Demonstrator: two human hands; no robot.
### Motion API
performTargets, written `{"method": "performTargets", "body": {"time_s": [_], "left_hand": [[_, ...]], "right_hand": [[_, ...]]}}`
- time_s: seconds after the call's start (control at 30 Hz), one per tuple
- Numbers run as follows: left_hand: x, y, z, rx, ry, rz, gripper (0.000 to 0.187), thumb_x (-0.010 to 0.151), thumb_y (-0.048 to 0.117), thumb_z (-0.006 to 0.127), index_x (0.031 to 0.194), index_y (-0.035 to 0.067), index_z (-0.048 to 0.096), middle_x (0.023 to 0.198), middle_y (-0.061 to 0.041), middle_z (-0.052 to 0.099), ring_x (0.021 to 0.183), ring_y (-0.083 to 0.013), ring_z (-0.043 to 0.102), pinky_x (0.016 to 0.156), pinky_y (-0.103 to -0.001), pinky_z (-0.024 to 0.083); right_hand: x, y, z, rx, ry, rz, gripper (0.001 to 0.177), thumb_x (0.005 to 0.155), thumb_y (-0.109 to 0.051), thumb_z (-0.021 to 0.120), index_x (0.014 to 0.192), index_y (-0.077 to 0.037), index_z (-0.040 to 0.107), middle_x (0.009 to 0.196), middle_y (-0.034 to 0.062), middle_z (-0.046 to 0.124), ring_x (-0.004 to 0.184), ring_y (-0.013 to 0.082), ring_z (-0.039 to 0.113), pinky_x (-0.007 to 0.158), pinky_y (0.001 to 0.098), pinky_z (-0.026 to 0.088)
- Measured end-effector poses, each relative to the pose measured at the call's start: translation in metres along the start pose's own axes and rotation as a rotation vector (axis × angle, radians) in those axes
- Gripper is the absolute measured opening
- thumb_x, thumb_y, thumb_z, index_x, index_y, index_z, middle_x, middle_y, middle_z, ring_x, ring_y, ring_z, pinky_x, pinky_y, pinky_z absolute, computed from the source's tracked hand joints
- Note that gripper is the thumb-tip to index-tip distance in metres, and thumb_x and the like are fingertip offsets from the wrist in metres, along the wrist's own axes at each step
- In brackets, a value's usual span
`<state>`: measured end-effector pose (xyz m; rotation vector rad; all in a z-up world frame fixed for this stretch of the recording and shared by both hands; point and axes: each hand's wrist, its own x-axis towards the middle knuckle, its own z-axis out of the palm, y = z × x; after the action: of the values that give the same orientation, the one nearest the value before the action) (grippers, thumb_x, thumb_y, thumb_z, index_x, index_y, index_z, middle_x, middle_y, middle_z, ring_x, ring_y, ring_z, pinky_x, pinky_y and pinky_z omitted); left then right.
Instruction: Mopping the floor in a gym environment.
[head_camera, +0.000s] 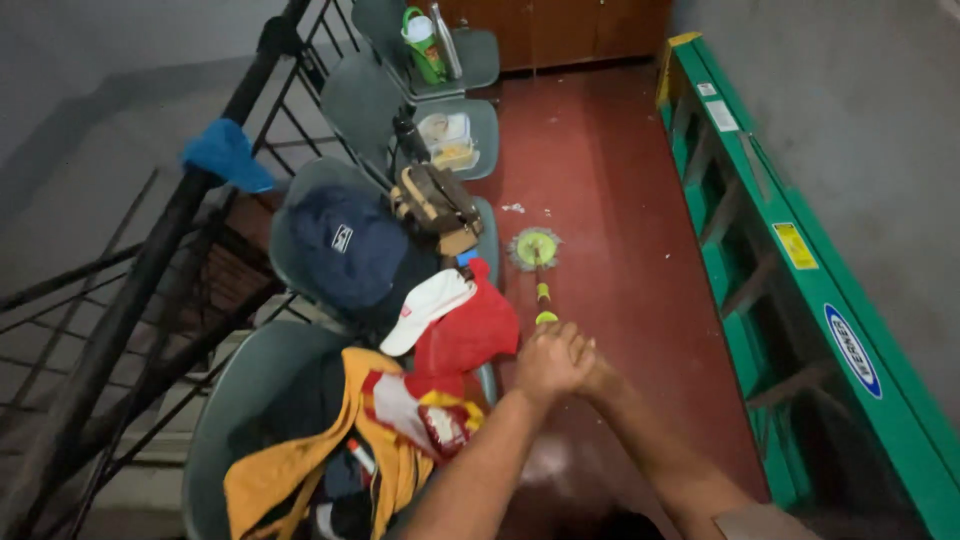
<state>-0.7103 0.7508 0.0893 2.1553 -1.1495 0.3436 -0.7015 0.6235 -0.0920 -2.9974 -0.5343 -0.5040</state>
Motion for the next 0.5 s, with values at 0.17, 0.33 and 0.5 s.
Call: {"method": "performTargets", "body": {"time_s": [0.17, 0.33, 0.5], "left_hand": [[0.054, -0.066, 0.045, 0.028, 0.1, 0.117, 0.023, 0.09, 0.025, 0.066, 0.076, 0.007, 0.064, 0.086, -0.015, 0.065, 0.087, -0.0387, 0.064, 0.083, -0.052, 0.055], [0.141, -0.104, 0.066, 0.009, 0.077, -0.048, 0.023, 0.088, 0.027, 0.069, 0.083, 0.006, 0.063, 0.088, -0.018, 0.065, 0.087, -0.0422, 0.064, 0.079, -0.054, 0.054], [0.255, -0.148, 0.086, -0.005, -0.011, -0.175, 0.024, 0.087, 0.029, 0.072, 0.087, 0.006, 0.065, 0.091, -0.021, 0.068, 0.091, -0.0442, 0.066, 0.078, -0.055, 0.054]], "right_hand": [[0.036, 0.077, 0.139, -0.471, -0.091, 0.019, 0.041, 0.092, -0.028, 0.054, 0.121, 0.0, 0.06, 0.104, 0.0172, 0.063, 0.089, 0.0297, 0.061, 0.071, 0.0445, 0.055], [0.092, 0.149, 0.113, -0.396, -0.044, -0.006, 0.039, 0.092, -0.028, 0.054, 0.12, -0.001, 0.061, 0.104, 0.0164, 0.064, 0.09, 0.0293, 0.061, 0.072, 0.0439, 0.055], [0.163, 0.253, 0.111, -0.309, 0.018, -0.022, 0.038, 0.091, -0.028, 0.055, 0.119, -0.003, 0.061, 0.104, 0.0154, 0.064, 0.091, 0.0289, 0.061, 0.073, 0.0431, 0.054]]}}
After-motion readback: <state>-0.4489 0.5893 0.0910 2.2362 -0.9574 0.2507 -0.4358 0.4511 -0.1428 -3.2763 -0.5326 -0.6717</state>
